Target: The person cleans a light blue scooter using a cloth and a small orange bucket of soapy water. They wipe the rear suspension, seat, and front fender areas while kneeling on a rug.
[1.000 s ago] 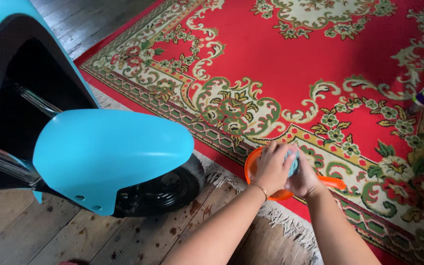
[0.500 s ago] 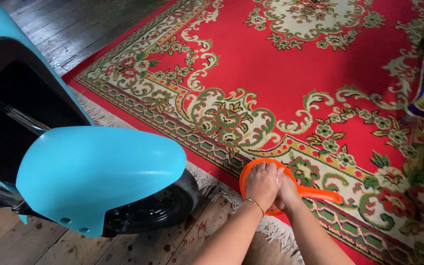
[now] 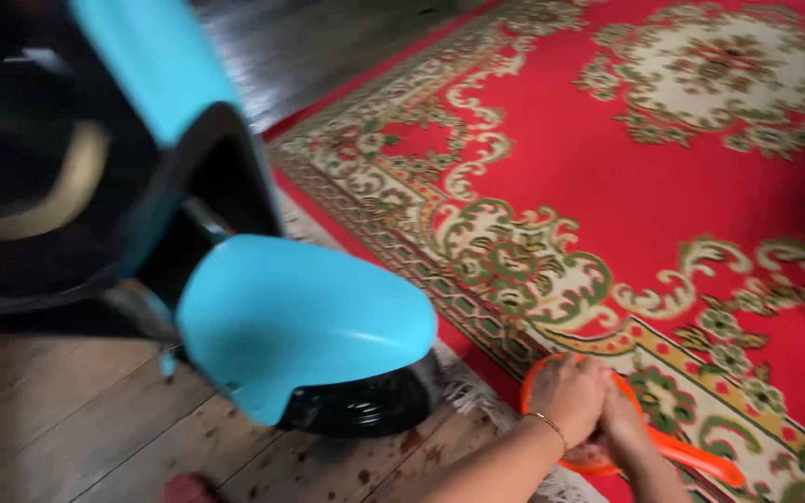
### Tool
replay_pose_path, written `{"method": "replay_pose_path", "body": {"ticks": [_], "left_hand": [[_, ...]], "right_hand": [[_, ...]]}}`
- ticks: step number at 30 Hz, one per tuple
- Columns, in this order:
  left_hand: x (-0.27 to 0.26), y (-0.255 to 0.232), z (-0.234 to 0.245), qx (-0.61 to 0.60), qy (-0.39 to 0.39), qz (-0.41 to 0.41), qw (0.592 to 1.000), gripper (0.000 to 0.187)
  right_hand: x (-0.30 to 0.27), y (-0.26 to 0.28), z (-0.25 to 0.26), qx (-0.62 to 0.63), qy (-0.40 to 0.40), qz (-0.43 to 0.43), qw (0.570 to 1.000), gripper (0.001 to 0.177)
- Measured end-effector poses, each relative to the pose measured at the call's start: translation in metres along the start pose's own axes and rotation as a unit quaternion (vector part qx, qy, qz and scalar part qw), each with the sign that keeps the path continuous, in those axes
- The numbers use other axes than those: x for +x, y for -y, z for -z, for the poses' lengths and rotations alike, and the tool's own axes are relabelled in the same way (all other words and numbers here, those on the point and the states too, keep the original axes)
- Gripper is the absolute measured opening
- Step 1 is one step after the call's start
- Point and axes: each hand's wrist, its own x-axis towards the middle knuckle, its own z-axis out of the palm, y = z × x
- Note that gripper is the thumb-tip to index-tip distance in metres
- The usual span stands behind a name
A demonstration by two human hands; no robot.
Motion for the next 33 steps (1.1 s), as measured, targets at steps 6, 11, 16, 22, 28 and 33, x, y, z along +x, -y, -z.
{"method": "replay_pose_path", "body": {"ticks": [6,11,16,22,28,33], "left_hand": [[-0.024,-0.036,0.1,-0.061,-0.16,-0.128,0.977,0.026],[-0.039,-0.036,0.213,-0.091,-0.195,-0.196,0.957,0.023],[-0.089,0.002,0.35,0.024,-0.238,-0.213,0.947,0.031],[-0.16,0.07,0.445,0.117,-0.224,-0.192,0.948,0.019],[-0.168,0.109,0.465,0.147,-0.339,-0.196,0.908,0.017],[-0.177,0.124,0.476,0.114,-0.335,-0.119,0.928,0.015]], "right_hand": [[-0.108,0.133,-0.027,0.091,0.13,-0.055,0.986,0.079],[-0.187,0.228,-0.097,0.118,0.19,0.168,0.96,0.039],[-0.226,0.268,-0.177,-0.075,0.152,0.45,0.877,0.025],[-0.283,0.231,-0.36,-0.329,0.058,0.71,0.62,0.049],[-0.308,0.238,-0.443,-0.462,0.055,0.66,0.589,0.03],[-0.351,0.199,-0.364,-0.332,-0.105,0.698,0.626,0.044]]}}
